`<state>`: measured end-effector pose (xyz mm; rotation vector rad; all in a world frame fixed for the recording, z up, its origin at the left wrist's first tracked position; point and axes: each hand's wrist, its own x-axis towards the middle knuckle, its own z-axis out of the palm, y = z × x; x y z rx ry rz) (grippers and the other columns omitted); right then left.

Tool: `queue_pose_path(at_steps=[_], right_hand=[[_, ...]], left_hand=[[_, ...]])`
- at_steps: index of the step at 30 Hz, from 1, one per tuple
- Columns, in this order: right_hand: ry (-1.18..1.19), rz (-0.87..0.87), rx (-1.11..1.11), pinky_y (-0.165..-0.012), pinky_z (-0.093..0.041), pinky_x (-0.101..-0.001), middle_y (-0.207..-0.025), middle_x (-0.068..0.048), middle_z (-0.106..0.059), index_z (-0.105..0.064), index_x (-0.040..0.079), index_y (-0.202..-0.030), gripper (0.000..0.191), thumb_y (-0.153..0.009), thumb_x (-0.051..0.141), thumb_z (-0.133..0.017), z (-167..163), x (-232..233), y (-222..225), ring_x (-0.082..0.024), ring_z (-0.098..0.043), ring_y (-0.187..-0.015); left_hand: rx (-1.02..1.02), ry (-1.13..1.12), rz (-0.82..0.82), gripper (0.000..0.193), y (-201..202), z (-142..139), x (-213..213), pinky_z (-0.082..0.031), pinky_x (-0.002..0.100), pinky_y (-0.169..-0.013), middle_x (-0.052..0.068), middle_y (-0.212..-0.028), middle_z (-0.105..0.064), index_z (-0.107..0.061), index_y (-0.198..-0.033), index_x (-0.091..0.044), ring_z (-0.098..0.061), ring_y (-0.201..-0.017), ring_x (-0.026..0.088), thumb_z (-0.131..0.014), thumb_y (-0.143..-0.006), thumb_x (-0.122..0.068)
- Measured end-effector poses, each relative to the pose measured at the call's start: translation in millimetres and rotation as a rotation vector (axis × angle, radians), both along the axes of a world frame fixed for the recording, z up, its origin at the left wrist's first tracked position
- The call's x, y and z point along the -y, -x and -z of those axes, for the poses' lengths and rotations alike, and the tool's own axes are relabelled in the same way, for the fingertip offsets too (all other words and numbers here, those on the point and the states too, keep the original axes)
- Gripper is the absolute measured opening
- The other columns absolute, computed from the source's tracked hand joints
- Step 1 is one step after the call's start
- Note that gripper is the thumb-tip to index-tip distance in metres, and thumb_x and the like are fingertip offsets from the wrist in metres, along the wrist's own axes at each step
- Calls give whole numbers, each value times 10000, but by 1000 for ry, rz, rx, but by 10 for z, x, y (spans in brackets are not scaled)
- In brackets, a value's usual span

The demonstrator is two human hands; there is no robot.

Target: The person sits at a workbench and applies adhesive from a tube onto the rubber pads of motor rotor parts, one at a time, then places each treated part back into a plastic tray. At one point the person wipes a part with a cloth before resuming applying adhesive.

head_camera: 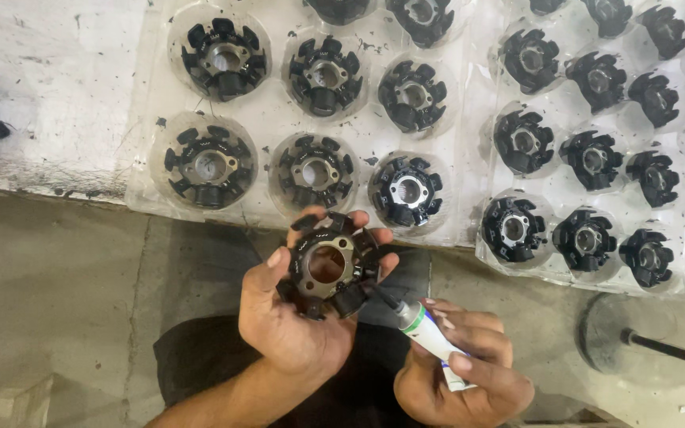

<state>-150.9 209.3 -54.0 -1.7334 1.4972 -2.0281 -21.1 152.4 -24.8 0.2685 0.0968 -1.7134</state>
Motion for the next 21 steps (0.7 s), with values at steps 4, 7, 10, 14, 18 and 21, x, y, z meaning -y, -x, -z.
queue_pose_path(at_steps=[4,7,10,14,18,21], right_hand=[[12,-60,-115,-668,-658,-378,-899,-98,-600,-415,116,-1098,465,-845,-44,-771,13,11,81,-242,-704,-790],[-6,-72,-92,-628,-670,-353,-928,-154,-617,-420,96,-1087,465,-821,-70,-765,36,2,98,-267,-689,-782],[21,-32,-47,-601,-668,-343,-924,-146,-633,-441,95,-1085,461,-814,-75,-772,87,10,85,-236,-682,-725],[32,-60,-45,-608,-676,-338,-927,-140,-625,-449,90,-1090,459,-815,-79,-774,126,5,129,-223,-679,-750],[10,-100,1,-649,-693,-360,-956,-144,-623,-480,95,-1113,449,-823,-88,-770,147,-34,154,-218,-677,-792],[11,-116,18,-670,-693,-380,-958,-149,-628,-506,101,-1113,446,-807,-107,-756,158,-46,147,-222,-676,-789]], left_hand=[[-33,-41,21,514,32,11,-5,-509,609,-1034,260,-1301,-607,-535,-1341,-29,-601,-1217,475,-521,-945,-355],[-46,-68,41,492,35,24,-11,-516,605,-1026,260,-1285,-619,-563,-1315,-34,-608,-1210,476,-526,-945,-355],[-49,-81,46,475,32,31,-16,-521,599,-1015,259,-1279,-622,-584,-1292,-30,-613,-1208,476,-536,-953,-359],[-37,-104,63,473,24,24,-7,-524,588,-1000,256,-1270,-632,-601,-1265,-33,-623,-1194,478,-550,-939,-371],[-36,-129,75,470,27,18,10,-523,588,-994,258,-1257,-642,-609,-1242,-39,-628,-1178,476,-570,-926,-384],[-61,-166,97,469,22,24,18,-527,576,-992,253,-1246,-648,-612,-1223,-43,-633,-1166,469,-580,-918,-398]])
